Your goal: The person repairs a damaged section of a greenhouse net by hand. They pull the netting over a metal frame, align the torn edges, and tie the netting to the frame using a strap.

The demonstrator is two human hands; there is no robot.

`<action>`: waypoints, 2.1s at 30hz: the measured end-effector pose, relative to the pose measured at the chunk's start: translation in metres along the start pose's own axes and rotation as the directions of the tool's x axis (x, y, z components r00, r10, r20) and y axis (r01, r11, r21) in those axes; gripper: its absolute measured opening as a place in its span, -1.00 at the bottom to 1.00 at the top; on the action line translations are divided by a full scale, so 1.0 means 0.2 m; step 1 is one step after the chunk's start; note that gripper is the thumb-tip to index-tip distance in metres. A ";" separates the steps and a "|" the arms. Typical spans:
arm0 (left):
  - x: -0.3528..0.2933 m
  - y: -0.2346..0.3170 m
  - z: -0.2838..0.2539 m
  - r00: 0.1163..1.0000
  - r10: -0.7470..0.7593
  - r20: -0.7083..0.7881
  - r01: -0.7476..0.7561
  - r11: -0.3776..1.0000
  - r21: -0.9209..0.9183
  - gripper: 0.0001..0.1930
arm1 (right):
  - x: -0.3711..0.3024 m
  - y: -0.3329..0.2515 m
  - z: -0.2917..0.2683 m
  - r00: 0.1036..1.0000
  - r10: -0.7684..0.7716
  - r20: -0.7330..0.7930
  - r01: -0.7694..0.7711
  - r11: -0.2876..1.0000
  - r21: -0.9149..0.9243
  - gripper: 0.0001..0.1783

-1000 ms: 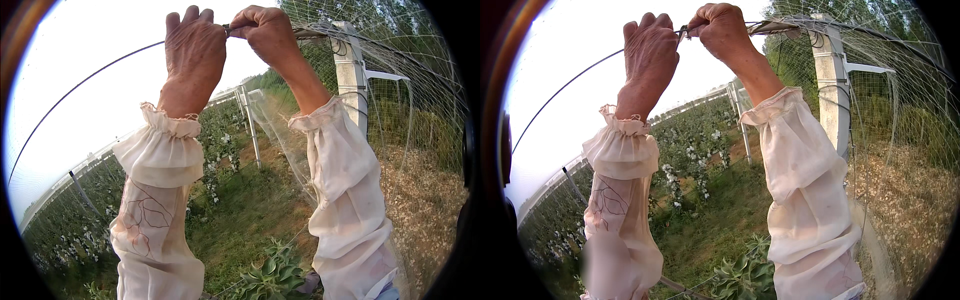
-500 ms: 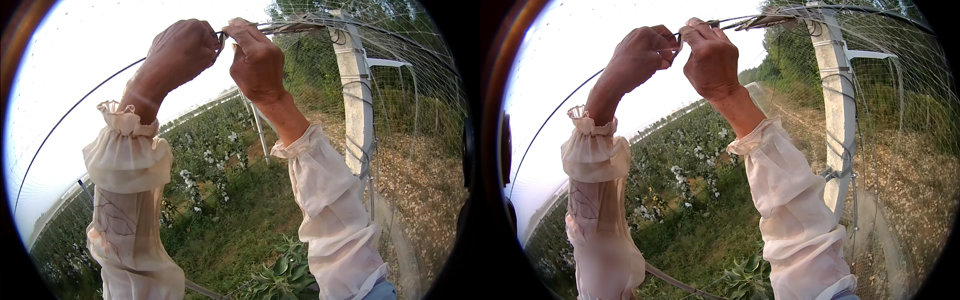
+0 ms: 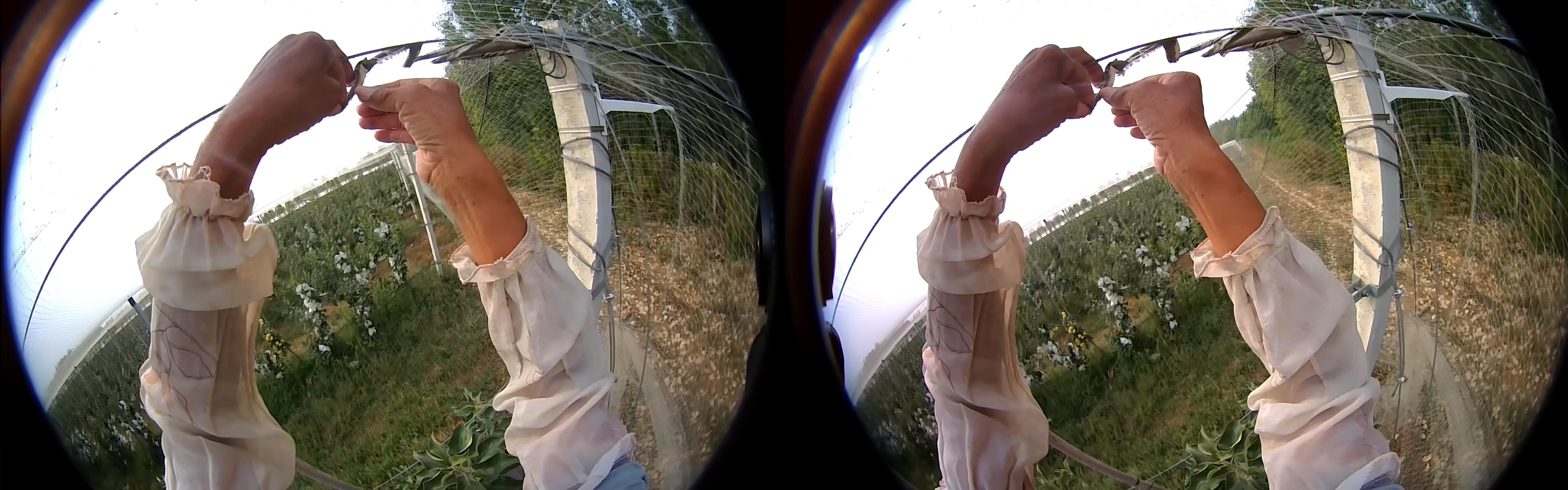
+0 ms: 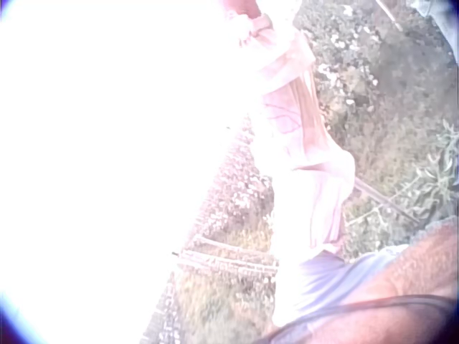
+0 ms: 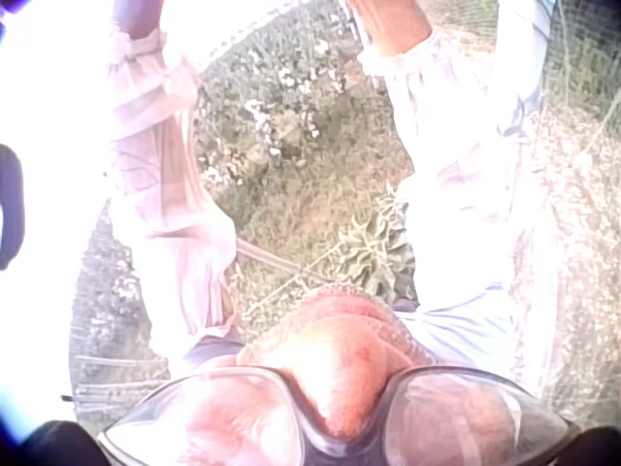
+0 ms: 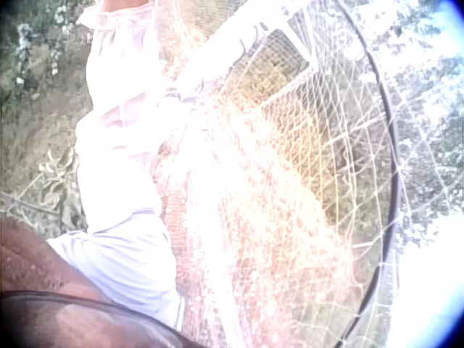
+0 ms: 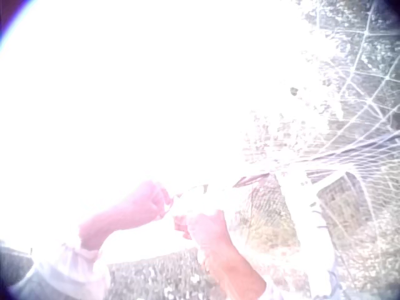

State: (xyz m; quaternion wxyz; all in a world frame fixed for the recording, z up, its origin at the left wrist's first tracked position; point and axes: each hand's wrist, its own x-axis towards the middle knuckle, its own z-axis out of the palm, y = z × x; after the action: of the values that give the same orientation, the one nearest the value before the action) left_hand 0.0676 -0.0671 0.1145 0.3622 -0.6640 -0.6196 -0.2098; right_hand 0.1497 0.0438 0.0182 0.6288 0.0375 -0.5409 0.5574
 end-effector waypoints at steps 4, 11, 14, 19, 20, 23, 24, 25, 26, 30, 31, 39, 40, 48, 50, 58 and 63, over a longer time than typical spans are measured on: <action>-0.04 0.01 -0.02 0.991 0.131 -0.034 -0.127 0.986 0.108 -0.93 | 0.05 0.11 0.10 0.996 0.007 0.088 -0.046 0.887 0.460 -0.84; -0.07 0.01 0.04 0.968 0.120 -0.219 -0.110 0.992 0.055 -0.87 | 0.05 0.17 0.12 0.998 -0.058 -0.021 0.062 0.971 0.232 -0.86; -0.07 0.00 0.07 0.944 0.161 -0.289 -0.138 0.986 0.097 -0.87 | 0.16 0.21 0.03 0.918 -0.360 -0.165 0.319 0.920 -0.229 -0.90; -0.06 -0.07 0.10 0.859 0.410 -0.307 -0.308 0.892 0.330 -0.84 | 0.25 0.23 -0.06 0.830 -0.523 -0.193 0.374 0.779 -0.503 -0.91; -0.05 -0.08 0.10 0.855 0.399 -0.331 -0.308 0.905 0.293 -0.84 | 0.25 0.23 -0.06 0.848 -0.494 -0.190 0.366 0.807 -0.464 -0.91; -0.07 -0.03 0.10 0.876 0.272 -0.399 -0.220 0.960 0.172 -0.84 | 0.14 0.16 -0.06 0.952 -0.249 -0.177 0.201 0.947 -0.252 -0.91; -0.07 -0.01 0.11 0.892 0.216 -0.398 -0.176 0.975 0.136 -0.83 | 0.13 0.19 -0.06 0.934 -0.318 -0.162 0.253 0.911 -0.325 -0.91; -0.07 0.01 0.12 0.905 0.165 -0.393 -0.134 0.985 0.105 -0.83 | 0.12 0.21 -0.07 0.911 -0.385 -0.145 0.305 0.868 -0.391 -0.91; -0.06 0.03 0.12 0.916 0.114 -0.386 -0.093 0.993 0.074 -0.83 | 0.12 0.23 -0.08 0.885 -0.449 -0.124 0.352 0.818 -0.455 -0.90; -0.04 0.01 0.15 0.883 0.180 -0.434 -0.091 0.972 0.217 -0.82 | 0.06 0.19 -0.03 0.946 -0.321 0.040 0.323 0.924 -0.204 -0.92; -0.03 0.01 0.15 0.890 0.163 -0.426 -0.054 0.965 0.255 -0.81 | 0.03 0.17 -0.02 0.960 -0.266 0.082 0.271 0.961 -0.049 -0.95; -0.04 0.03 0.18 0.889 0.178 -0.422 -0.086 0.970 0.227 -0.80 | 0.13 0.25 -0.13 0.918 -0.371 -0.139 0.257 0.824 -0.505 -0.91; -0.03 0.03 0.18 0.904 0.143 -0.403 -0.080 0.982 0.169 -0.80 | 0.11 0.23 -0.13 0.926 -0.345 -0.154 0.196 0.788 -0.584 -0.90; -0.03 -0.04 0.20 0.789 0.249 -0.563 -0.160 0.966 0.202 -0.81 | -0.04 0.23 0.01 0.812 -0.573 0.113 0.581 0.775 -0.247 -0.90; 0.00 -0.03 0.21 0.779 0.211 -0.590 -0.132 0.976 0.175 -0.84 | -0.02 0.23 0.03 0.804 -0.580 0.134 0.594 0.769 -0.237 -0.89; -0.01 -0.08 0.23 0.596 0.496 -0.631 -0.218 0.857 0.467 -0.86 | 0.10 0.27 0.01 0.921 -0.387 -0.035 0.380 0.916 -0.132 -0.84; -0.04 -0.08 0.21 0.575 0.573 -0.584 -0.283 0.809 0.516 -0.86 | 0.06 0.22 -0.10 0.994 -0.076 -0.083 0.098 0.947 0.305 -0.83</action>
State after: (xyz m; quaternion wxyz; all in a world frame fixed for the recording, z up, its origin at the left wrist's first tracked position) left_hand 0.0429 -0.0410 0.0855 0.7312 -0.5796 -0.2717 -0.2357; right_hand 0.1269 0.0812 -0.0061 0.6579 0.1396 -0.4224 0.6077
